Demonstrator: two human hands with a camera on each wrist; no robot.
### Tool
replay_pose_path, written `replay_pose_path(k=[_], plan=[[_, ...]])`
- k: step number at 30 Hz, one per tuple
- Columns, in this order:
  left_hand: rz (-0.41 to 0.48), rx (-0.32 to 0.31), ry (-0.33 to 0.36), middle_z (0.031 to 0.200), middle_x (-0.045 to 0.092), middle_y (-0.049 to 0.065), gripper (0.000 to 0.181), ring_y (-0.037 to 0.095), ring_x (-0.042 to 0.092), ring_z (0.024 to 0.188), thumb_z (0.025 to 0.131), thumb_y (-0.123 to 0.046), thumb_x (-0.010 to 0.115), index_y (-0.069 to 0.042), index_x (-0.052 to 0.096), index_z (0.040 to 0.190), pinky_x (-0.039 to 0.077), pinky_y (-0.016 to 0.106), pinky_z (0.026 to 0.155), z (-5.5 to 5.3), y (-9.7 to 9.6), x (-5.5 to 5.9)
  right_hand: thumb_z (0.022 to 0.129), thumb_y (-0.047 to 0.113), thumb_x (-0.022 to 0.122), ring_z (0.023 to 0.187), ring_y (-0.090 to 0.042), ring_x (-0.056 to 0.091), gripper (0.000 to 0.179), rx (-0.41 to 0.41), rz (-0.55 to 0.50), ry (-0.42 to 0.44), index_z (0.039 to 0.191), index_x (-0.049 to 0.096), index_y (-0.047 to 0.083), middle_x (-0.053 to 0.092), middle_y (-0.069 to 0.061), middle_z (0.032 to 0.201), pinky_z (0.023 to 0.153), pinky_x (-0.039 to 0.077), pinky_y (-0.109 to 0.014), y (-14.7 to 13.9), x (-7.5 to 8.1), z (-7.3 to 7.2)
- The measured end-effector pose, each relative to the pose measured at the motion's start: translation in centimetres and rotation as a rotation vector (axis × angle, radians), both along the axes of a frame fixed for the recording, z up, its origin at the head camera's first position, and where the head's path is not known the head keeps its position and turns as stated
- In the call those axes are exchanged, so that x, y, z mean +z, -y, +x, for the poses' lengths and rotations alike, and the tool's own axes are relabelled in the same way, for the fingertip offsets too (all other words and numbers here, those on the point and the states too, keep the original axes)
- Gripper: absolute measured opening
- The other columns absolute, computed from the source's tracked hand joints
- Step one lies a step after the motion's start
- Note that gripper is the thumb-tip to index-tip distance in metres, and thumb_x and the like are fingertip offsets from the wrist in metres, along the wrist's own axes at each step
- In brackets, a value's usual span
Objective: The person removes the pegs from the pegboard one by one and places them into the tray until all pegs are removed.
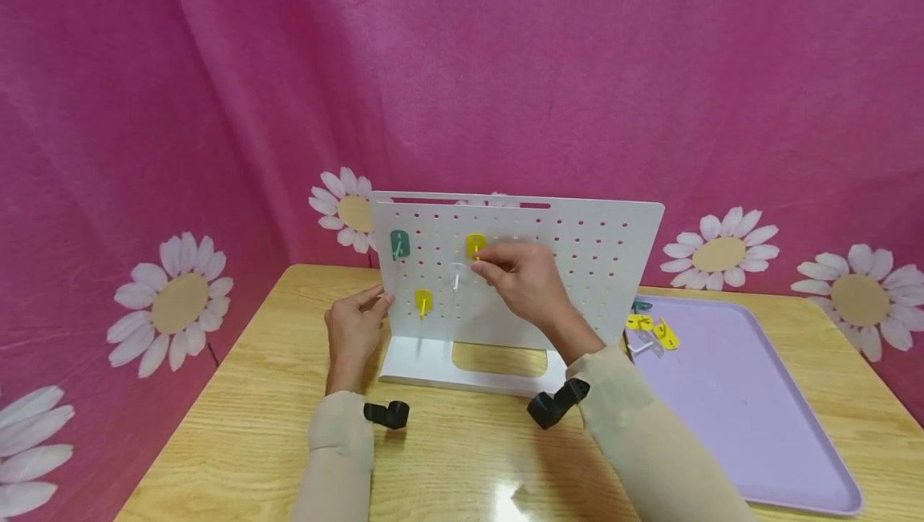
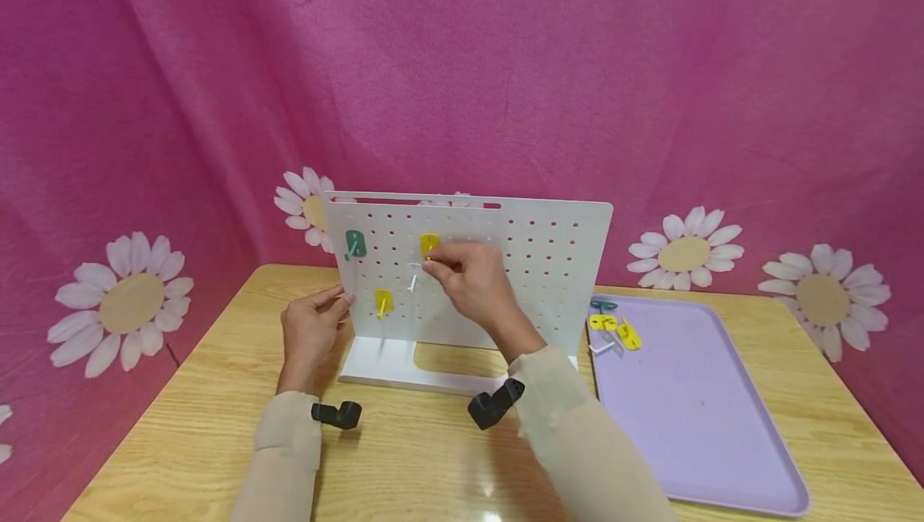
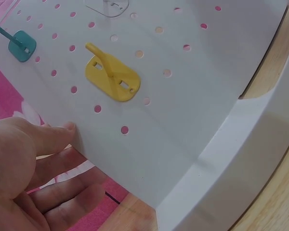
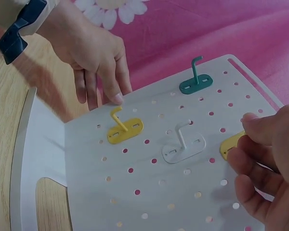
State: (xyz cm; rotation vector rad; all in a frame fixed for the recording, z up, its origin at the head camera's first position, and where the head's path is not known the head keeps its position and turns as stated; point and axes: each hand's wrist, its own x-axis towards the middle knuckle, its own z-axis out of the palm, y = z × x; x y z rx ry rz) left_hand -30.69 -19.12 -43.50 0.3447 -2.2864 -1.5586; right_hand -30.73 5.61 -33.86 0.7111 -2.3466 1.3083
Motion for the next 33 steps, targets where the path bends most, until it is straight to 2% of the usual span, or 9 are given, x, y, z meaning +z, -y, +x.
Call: replay_pose_path(k=[9, 19, 24, 30, 33], plan=[[0.010, 0.001, 0.021, 0.116, 0.071, 0.010, 0.031, 0.021, 0.069, 0.091, 0.094, -0.020, 0.073, -0.012, 0.072, 0.124, 0.057, 0.031, 0.072, -0.1, -0.1, 0.0, 0.087, 0.006, 0.078, 0.072, -0.016, 0.062, 0.011, 0.007, -0.007, -0.043, 0.095, 0.079, -0.001, 0.074, -0.007, 0.087, 0.062, 0.052, -0.030, 0.5, 0.5, 0.5], [0.012, -0.007, 0.040, 0.122, 0.069, 0.010, 0.034, 0.023, 0.069, 0.095, 0.094, -0.022, 0.073, -0.014, 0.071, 0.127, 0.058, 0.036, 0.078, 0.2, 0.0, 0.1, 0.086, 0.003, 0.079, 0.068, -0.014, 0.063, 0.008, 0.031, -0.019, -0.170, 0.092, 0.079, 0.000, 0.074, -0.007, 0.085, 0.059, 0.051, -0.028, -0.3, 1.5, 1.3], [0.012, -0.015, 0.026, 0.122, 0.069, 0.010, 0.034, 0.023, 0.069, 0.098, 0.094, -0.021, 0.073, -0.012, 0.071, 0.127, 0.058, 0.034, 0.078, 0.2, 0.1, 0.1, 0.084, 0.001, 0.079, 0.065, -0.013, 0.061, 0.007, 0.023, -0.010, -0.179, 0.091, 0.079, 0.000, 0.073, -0.005, 0.081, 0.057, 0.050, -0.026, -1.6, 1.2, 1.9], [-0.006, -0.008, 0.003, 0.117, 0.071, 0.011, 0.032, 0.022, 0.069, 0.090, 0.094, -0.020, 0.073, -0.013, 0.072, 0.125, 0.057, 0.030, 0.068, 0.0, 0.1, 0.0, 0.084, 0.001, 0.079, 0.064, -0.013, 0.060, 0.008, 0.010, 0.022, -0.162, 0.092, 0.080, 0.001, 0.071, -0.001, 0.078, 0.056, 0.049, -0.024, -4.3, 0.8, 2.4], [-0.008, -0.006, 0.009, 0.114, 0.071, 0.011, 0.032, 0.022, 0.068, 0.088, 0.094, -0.021, 0.073, -0.013, 0.072, 0.125, 0.056, 0.029, 0.067, 0.0, 0.2, -0.1, 0.085, 0.001, 0.079, 0.064, -0.013, 0.061, 0.009, -0.001, 0.043, -0.159, 0.093, 0.080, 0.001, 0.071, 0.000, 0.078, 0.056, 0.049, -0.022, -5.7, 0.6, 2.7]])
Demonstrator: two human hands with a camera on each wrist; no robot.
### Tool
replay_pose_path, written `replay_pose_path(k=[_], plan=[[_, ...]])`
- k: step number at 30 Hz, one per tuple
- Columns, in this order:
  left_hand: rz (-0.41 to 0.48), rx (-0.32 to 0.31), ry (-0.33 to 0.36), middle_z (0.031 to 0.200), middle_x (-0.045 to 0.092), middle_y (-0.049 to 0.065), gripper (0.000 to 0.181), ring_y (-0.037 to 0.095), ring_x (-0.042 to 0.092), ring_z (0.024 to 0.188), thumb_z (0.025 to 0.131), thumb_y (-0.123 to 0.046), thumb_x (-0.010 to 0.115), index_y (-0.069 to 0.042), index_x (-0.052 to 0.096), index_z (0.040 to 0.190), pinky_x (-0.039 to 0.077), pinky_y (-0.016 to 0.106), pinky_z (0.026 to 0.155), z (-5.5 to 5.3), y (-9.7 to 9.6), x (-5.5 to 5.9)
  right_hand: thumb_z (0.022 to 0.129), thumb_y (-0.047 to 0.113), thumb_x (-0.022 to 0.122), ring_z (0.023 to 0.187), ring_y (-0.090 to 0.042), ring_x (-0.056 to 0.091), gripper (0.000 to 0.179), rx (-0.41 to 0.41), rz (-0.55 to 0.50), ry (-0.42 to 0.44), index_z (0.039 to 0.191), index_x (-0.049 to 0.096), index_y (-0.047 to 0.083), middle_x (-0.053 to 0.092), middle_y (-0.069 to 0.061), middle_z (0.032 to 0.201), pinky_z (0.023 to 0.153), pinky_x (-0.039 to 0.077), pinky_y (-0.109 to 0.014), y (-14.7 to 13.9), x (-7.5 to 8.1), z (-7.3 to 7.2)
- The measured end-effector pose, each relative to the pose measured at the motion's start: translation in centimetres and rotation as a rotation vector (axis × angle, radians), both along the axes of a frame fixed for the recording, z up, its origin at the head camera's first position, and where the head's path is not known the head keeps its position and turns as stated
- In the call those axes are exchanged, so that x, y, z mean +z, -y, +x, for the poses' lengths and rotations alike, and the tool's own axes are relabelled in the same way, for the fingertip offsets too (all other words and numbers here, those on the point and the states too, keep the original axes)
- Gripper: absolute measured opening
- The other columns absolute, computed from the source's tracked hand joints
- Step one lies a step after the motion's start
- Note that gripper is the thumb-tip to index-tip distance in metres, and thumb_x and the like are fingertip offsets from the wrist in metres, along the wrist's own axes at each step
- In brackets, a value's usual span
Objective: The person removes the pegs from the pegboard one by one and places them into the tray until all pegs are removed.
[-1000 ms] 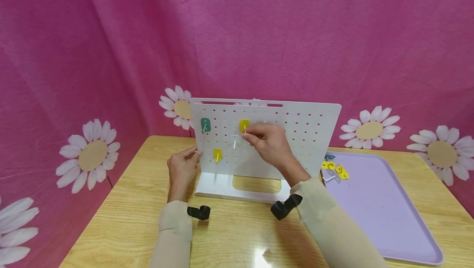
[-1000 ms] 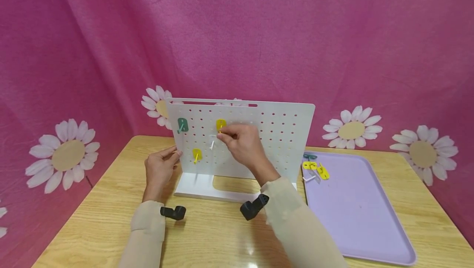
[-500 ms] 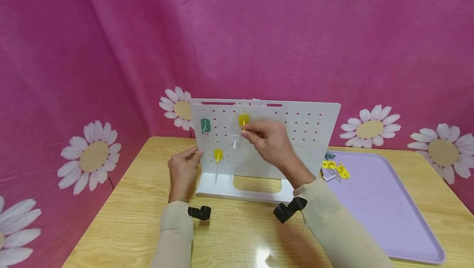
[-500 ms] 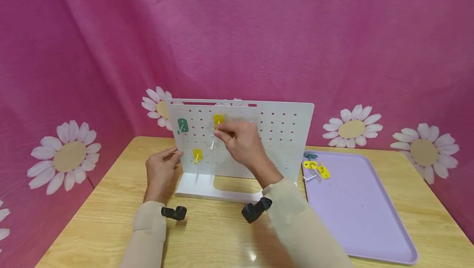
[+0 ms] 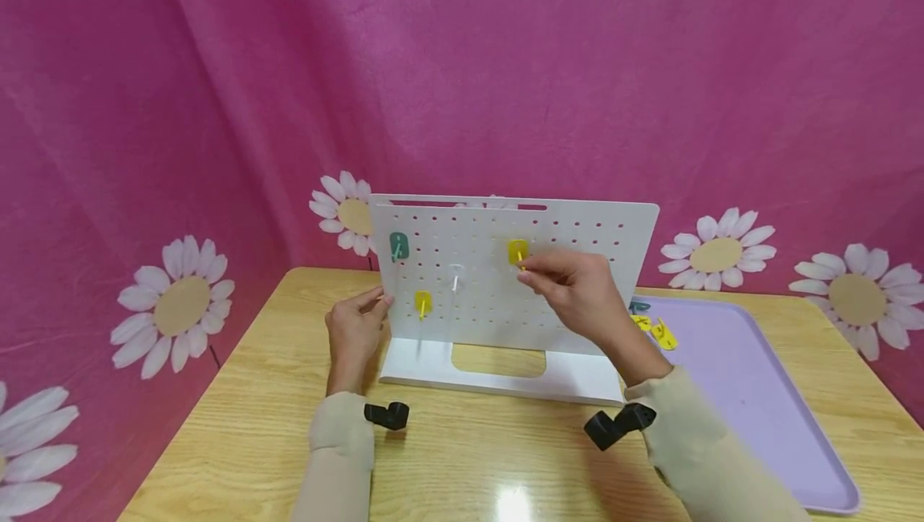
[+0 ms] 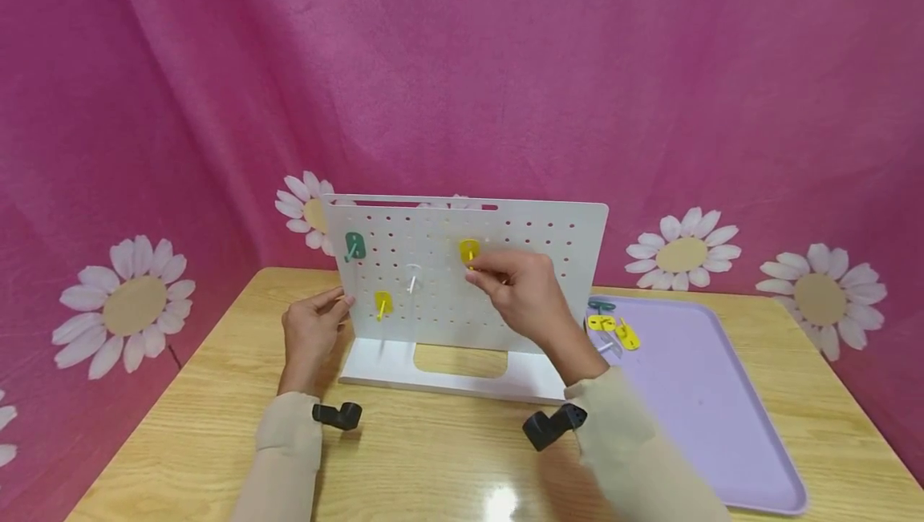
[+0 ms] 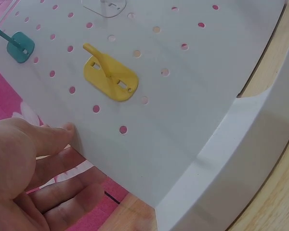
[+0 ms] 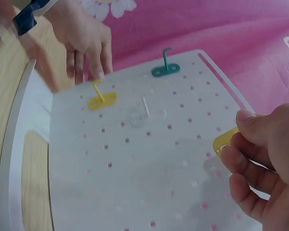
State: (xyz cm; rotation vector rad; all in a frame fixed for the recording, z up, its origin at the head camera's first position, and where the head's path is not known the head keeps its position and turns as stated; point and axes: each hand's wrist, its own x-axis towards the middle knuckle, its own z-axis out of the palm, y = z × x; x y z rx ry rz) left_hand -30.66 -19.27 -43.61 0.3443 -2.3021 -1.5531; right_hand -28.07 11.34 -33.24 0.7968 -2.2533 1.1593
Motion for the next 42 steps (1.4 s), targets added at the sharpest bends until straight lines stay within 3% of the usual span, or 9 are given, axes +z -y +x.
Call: replay_pose_path(k=[6, 21, 30, 36, 42], plan=[[-0.005, 0.008, -0.007, 0.111, 0.072, 0.012, 0.031, 0.022, 0.068, 0.086, 0.094, -0.019, 0.073, -0.011, 0.072, 0.124, 0.056, 0.029, 0.066, 0.1, 0.1, -0.2, 0.083, -0.001, 0.080, 0.066, -0.011, 0.064, 0.011, -0.042, 0.021, -0.011, 0.093, 0.080, 0.003, 0.074, -0.002, 0.082, 0.057, 0.050, -0.018, -2.6, -0.5, 0.7], [-0.001, 0.009, 0.013, 0.113, 0.072, 0.012, 0.031, 0.022, 0.067, 0.088, 0.095, -0.019, 0.072, -0.011, 0.072, 0.125, 0.057, 0.031, 0.069, 0.2, -0.2, -0.2, 0.082, -0.004, 0.079, 0.067, -0.005, 0.065, 0.014, -0.142, 0.017, 0.055, 0.096, 0.079, -0.001, 0.074, -0.006, 0.083, 0.059, 0.051, -0.016, -8.6, -2.1, 2.5], [-0.002, 0.005, 0.003, 0.111, 0.072, 0.012, 0.029, 0.023, 0.068, 0.088, 0.095, -0.017, 0.072, -0.009, 0.073, 0.123, 0.058, 0.032, 0.070, 0.0, -0.3, -0.1, 0.085, -0.001, 0.077, 0.073, -0.001, 0.062, 0.019, -0.242, 0.078, 0.117, 0.104, 0.077, -0.001, 0.074, -0.012, 0.091, 0.061, 0.050, -0.014, -12.5, -3.1, 3.6], [-0.031, 0.012, -0.034, 0.106, 0.073, 0.014, 0.028, 0.024, 0.070, 0.084, 0.093, -0.016, 0.074, -0.008, 0.074, 0.120, 0.056, 0.027, 0.063, -0.1, -0.2, -0.1, 0.087, 0.000, 0.076, 0.074, 0.003, 0.061, 0.021, -0.309, 0.092, 0.145, 0.107, 0.076, -0.002, 0.073, -0.015, 0.095, 0.061, 0.048, -0.013, -14.9, -3.7, 3.8], [-0.021, 0.010, -0.038, 0.108, 0.073, 0.014, 0.028, 0.023, 0.070, 0.085, 0.093, -0.016, 0.074, -0.008, 0.074, 0.120, 0.056, 0.028, 0.064, -0.1, -0.2, 0.0, 0.092, 0.006, 0.073, 0.068, 0.000, 0.063, 0.023, -0.367, 0.088, 0.235, 0.112, 0.074, -0.004, 0.073, -0.013, 0.085, 0.056, 0.047, -0.020, -16.9, -4.6, 3.3]])
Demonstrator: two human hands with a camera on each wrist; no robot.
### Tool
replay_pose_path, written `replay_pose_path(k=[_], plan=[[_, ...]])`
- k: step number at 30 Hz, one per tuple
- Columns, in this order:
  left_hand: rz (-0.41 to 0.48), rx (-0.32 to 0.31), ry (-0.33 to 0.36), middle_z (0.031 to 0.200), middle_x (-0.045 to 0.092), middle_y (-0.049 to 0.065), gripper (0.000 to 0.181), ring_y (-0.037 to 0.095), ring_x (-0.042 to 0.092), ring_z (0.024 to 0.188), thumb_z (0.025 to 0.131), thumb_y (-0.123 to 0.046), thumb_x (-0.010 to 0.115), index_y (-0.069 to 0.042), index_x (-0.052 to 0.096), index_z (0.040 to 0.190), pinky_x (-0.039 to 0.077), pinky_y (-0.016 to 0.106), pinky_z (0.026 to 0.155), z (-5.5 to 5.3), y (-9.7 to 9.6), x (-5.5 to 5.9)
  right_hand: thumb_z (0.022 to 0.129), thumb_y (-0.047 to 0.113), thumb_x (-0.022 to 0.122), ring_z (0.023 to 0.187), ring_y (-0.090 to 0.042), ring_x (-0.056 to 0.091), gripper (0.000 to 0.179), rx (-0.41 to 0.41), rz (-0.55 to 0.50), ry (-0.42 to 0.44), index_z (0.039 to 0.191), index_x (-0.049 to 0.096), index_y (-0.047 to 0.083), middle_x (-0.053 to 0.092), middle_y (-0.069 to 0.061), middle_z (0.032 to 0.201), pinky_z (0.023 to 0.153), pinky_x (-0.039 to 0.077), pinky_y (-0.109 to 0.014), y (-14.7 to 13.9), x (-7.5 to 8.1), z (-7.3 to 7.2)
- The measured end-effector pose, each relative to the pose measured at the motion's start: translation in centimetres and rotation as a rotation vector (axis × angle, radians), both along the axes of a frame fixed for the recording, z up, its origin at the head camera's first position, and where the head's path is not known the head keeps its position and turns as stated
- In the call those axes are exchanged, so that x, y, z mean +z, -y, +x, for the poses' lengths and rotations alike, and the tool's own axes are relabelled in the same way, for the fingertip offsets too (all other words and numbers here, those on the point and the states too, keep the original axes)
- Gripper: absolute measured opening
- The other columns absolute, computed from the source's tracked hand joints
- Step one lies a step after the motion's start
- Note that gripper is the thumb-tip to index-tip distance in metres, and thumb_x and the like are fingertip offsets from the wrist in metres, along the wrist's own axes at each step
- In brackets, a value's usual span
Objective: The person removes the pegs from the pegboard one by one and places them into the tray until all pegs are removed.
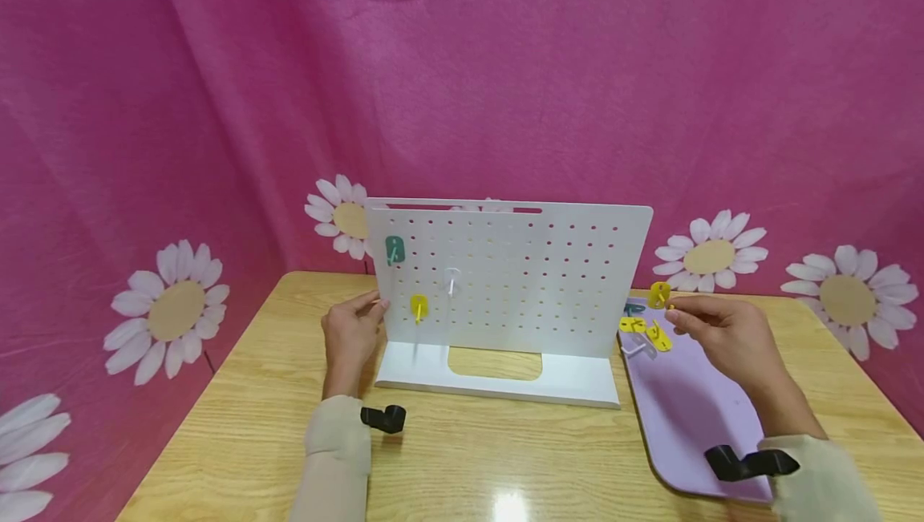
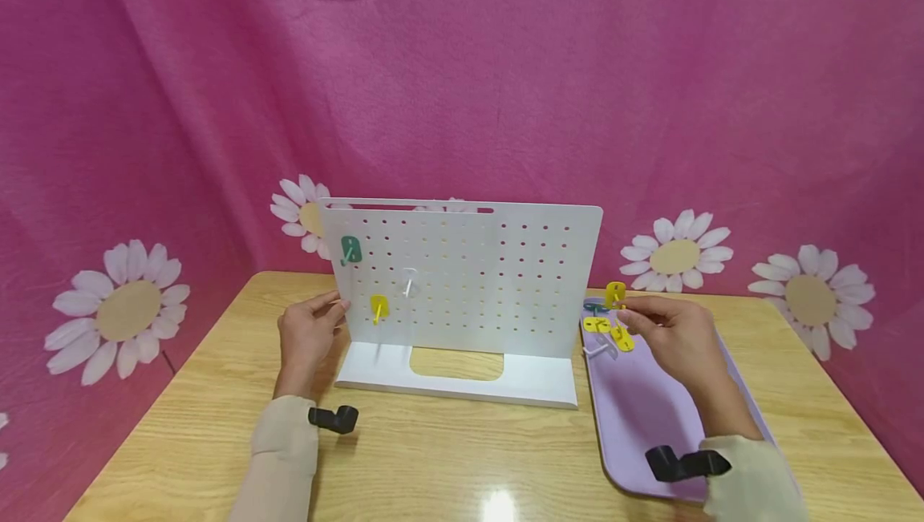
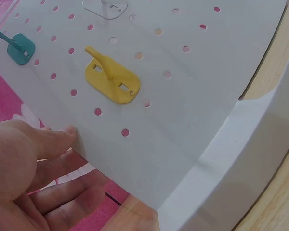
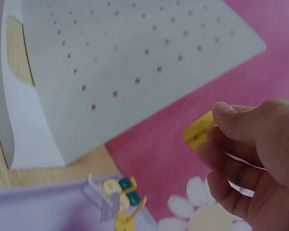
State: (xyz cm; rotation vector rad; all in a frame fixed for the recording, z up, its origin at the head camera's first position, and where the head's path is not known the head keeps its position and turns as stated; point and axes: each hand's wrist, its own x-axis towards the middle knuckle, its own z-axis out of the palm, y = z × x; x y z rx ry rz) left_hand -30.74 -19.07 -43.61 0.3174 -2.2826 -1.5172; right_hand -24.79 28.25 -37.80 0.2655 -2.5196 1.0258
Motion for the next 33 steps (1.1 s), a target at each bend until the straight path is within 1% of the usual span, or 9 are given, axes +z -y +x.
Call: replay_pose_path(k=[4, 10, 14, 17, 20, 24, 28, 33], plan=[[-0.002, 0.001, -0.008, 0.106, 0.073, 0.014, 0.027, 0.023, 0.070, 0.084, 0.093, -0.015, 0.074, -0.007, 0.074, 0.119, 0.057, 0.029, 0.064, 0.0, 0.0, 0.0, 0.094, 0.012, 0.071, 0.068, -0.006, 0.062, 0.024, -0.053, 0.010, 0.061, 0.112, 0.073, -0.005, 0.073, -0.013, 0.084, 0.055, 0.048, -0.024, -0.9, -0.8, -0.7], [-0.010, -0.001, -0.016, 0.104, 0.074, 0.014, 0.027, 0.024, 0.070, 0.083, 0.092, -0.015, 0.075, -0.007, 0.075, 0.118, 0.057, 0.029, 0.063, 0.0, -0.1, 0.1, 0.097, 0.017, 0.068, 0.073, -0.019, 0.066, 0.031, -0.119, -0.003, 0.166, 0.117, 0.071, -0.006, 0.073, -0.018, 0.095, 0.057, 0.050, -0.027, -1.8, -2.2, -1.8], [-0.008, -0.005, -0.002, 0.105, 0.074, 0.014, 0.028, 0.024, 0.070, 0.083, 0.093, -0.016, 0.074, -0.007, 0.074, 0.119, 0.057, 0.031, 0.066, 0.0, 0.0, 0.2, 0.098, 0.021, 0.067, 0.075, -0.022, 0.067, 0.035, -0.148, -0.016, 0.218, 0.120, 0.069, -0.006, 0.072, -0.019, 0.100, 0.060, 0.050, -0.028, -2.4, -3.2, -2.7], [-0.011, -0.004, 0.001, 0.105, 0.074, 0.013, 0.028, 0.023, 0.070, 0.083, 0.093, -0.016, 0.074, -0.008, 0.075, 0.119, 0.057, 0.030, 0.065, 0.0, 0.0, 0.2, 0.098, 0.021, 0.066, 0.075, -0.021, 0.069, 0.036, -0.157, -0.044, 0.262, 0.121, 0.068, -0.008, 0.071, -0.022, 0.103, 0.061, 0.051, -0.027, -2.9, -4.0, -3.4], [-0.003, -0.007, 0.010, 0.107, 0.073, 0.013, 0.028, 0.023, 0.070, 0.084, 0.093, -0.017, 0.074, -0.009, 0.074, 0.120, 0.057, 0.029, 0.065, 0.1, 0.1, 0.2, 0.099, 0.021, 0.066, 0.078, -0.025, 0.070, 0.038, -0.170, -0.057, 0.310, 0.123, 0.066, -0.009, 0.070, -0.024, 0.106, 0.062, 0.052, -0.028, -3.2, -4.9, -3.9], [0.006, -0.010, 0.021, 0.109, 0.073, 0.013, 0.029, 0.023, 0.070, 0.086, 0.093, -0.017, 0.074, -0.009, 0.074, 0.121, 0.057, 0.031, 0.068, 0.2, 0.0, 0.2, 0.098, 0.020, 0.067, 0.079, -0.031, 0.070, 0.038, -0.167, -0.032, 0.326, 0.122, 0.066, -0.010, 0.069, -0.026, 0.107, 0.060, 0.053, -0.029, -3.4, -5.9, -4.5], [0.001, -0.006, 0.018, 0.109, 0.073, 0.012, 0.029, 0.024, 0.070, 0.086, 0.093, -0.017, 0.074, -0.009, 0.074, 0.120, 0.058, 0.033, 0.069, 0.2, 0.0, 0.0, 0.097, 0.016, 0.067, 0.077, -0.030, 0.070, 0.037, -0.144, -0.030, 0.339, 0.120, 0.065, -0.013, 0.067, -0.029, 0.110, 0.059, 0.053, -0.029, -3.2, -6.3, -5.1], [-0.003, 0.000, 0.005, 0.108, 0.073, 0.012, 0.028, 0.024, 0.070, 0.085, 0.092, -0.017, 0.075, -0.009, 0.074, 0.120, 0.058, 0.032, 0.068, 0.0, 0.1, -0.1, 0.099, 0.020, 0.064, 0.082, -0.030, 0.069, 0.042, -0.153, -0.045, 0.429, 0.126, 0.062, -0.012, 0.065, -0.030, 0.115, 0.065, 0.054, -0.031, -2.9, -6.2, -6.0]])
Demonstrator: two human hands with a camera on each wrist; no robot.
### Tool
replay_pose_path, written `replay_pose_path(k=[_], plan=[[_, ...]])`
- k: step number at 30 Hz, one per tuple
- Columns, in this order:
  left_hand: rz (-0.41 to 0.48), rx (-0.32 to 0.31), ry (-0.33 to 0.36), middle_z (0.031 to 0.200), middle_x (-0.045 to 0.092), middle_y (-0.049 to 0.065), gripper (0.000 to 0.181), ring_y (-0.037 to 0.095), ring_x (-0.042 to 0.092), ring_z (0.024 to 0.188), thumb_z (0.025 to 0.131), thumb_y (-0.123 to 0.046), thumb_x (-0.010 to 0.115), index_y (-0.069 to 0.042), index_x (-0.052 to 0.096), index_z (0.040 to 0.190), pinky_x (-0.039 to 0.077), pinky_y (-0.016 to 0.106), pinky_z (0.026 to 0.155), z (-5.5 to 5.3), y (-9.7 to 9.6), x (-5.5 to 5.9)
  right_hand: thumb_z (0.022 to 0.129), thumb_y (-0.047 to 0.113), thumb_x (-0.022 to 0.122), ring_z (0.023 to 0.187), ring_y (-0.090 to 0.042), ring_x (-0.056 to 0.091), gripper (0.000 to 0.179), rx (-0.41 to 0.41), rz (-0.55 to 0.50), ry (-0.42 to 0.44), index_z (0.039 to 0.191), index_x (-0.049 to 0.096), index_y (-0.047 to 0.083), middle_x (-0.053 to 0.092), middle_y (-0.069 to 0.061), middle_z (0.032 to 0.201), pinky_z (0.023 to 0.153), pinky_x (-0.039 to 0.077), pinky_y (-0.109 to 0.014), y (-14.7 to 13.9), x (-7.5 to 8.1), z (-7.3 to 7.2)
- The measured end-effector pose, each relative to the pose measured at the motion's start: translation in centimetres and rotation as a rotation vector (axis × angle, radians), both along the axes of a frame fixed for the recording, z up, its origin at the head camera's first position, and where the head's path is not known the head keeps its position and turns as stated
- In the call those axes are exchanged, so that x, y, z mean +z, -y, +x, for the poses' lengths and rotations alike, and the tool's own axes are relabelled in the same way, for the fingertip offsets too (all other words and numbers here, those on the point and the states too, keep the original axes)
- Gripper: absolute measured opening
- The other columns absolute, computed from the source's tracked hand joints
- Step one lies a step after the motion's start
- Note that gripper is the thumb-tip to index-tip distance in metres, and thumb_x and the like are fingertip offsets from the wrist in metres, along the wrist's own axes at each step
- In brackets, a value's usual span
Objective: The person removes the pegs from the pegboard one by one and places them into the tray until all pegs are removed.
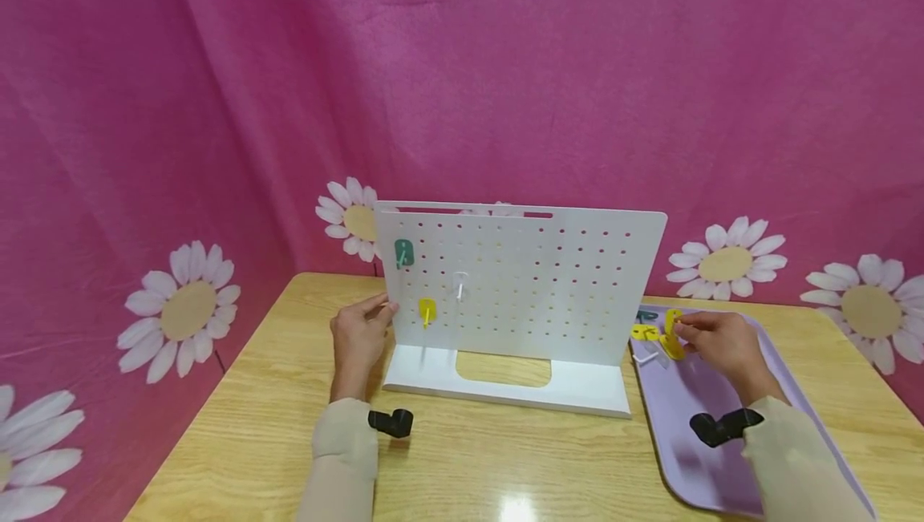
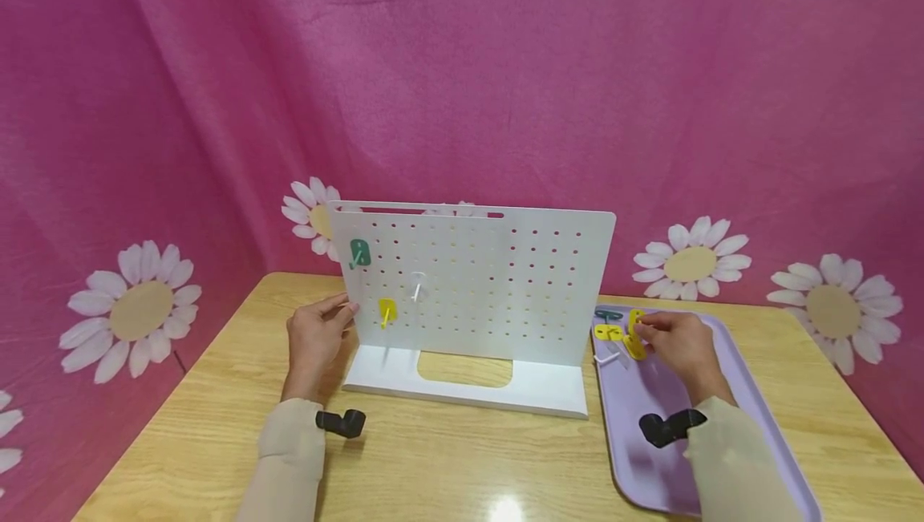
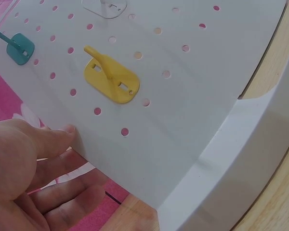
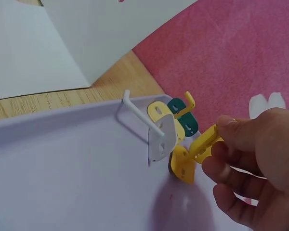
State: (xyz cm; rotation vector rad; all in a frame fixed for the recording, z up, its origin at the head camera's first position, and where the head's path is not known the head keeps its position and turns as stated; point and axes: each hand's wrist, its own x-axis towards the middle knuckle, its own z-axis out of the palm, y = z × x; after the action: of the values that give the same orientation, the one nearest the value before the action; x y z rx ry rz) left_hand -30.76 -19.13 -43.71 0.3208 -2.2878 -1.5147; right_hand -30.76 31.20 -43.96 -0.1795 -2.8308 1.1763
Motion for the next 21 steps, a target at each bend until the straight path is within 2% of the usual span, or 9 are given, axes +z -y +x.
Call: replay_pose_path(k=[2, 6, 11, 21], plan=[[-0.002, 0.005, -0.003, 0.107, 0.073, 0.012, 0.028, 0.023, 0.070, 0.084, 0.092, -0.017, 0.075, -0.009, 0.075, 0.119, 0.057, 0.030, 0.066, 0.0, 0.0, 0.0, 0.100, 0.023, 0.063, 0.085, -0.030, 0.067, 0.045, -0.013, -0.008, 0.038, 0.129, 0.060, -0.010, 0.064, -0.029, 0.117, 0.067, 0.054, -0.032, 0.1, 0.1, -0.2], [-0.010, 0.007, 0.000, 0.106, 0.074, 0.012, 0.028, 0.023, 0.070, 0.083, 0.092, -0.017, 0.075, -0.008, 0.075, 0.119, 0.057, 0.031, 0.066, 0.0, -0.1, 0.1, 0.100, 0.027, 0.063, 0.085, -0.030, 0.067, 0.048, -0.018, 0.008, 0.053, 0.133, 0.059, -0.008, 0.064, -0.029, 0.115, 0.067, 0.053, -0.032, 0.1, 0.2, -0.5], [-0.017, 0.005, 0.017, 0.110, 0.073, 0.012, 0.029, 0.023, 0.070, 0.085, 0.093, -0.018, 0.074, -0.010, 0.073, 0.122, 0.058, 0.032, 0.068, 0.0, 0.0, 0.2, 0.100, 0.028, 0.064, 0.082, -0.031, 0.071, 0.048, 0.017, 0.041, 0.004, 0.130, 0.060, -0.009, 0.068, -0.028, 0.107, 0.065, 0.051, -0.032, -0.2, 0.5, -0.4], [-0.020, 0.005, 0.019, 0.110, 0.073, 0.012, 0.030, 0.023, 0.070, 0.086, 0.093, -0.018, 0.074, -0.010, 0.073, 0.121, 0.056, 0.030, 0.066, 0.0, -0.1, 0.2, 0.099, 0.033, 0.064, 0.085, -0.035, 0.069, 0.050, 0.067, 0.098, -0.127, 0.130, 0.062, -0.007, 0.073, -0.019, 0.094, 0.064, 0.052, -0.033, -0.5, 2.0, 1.7]])
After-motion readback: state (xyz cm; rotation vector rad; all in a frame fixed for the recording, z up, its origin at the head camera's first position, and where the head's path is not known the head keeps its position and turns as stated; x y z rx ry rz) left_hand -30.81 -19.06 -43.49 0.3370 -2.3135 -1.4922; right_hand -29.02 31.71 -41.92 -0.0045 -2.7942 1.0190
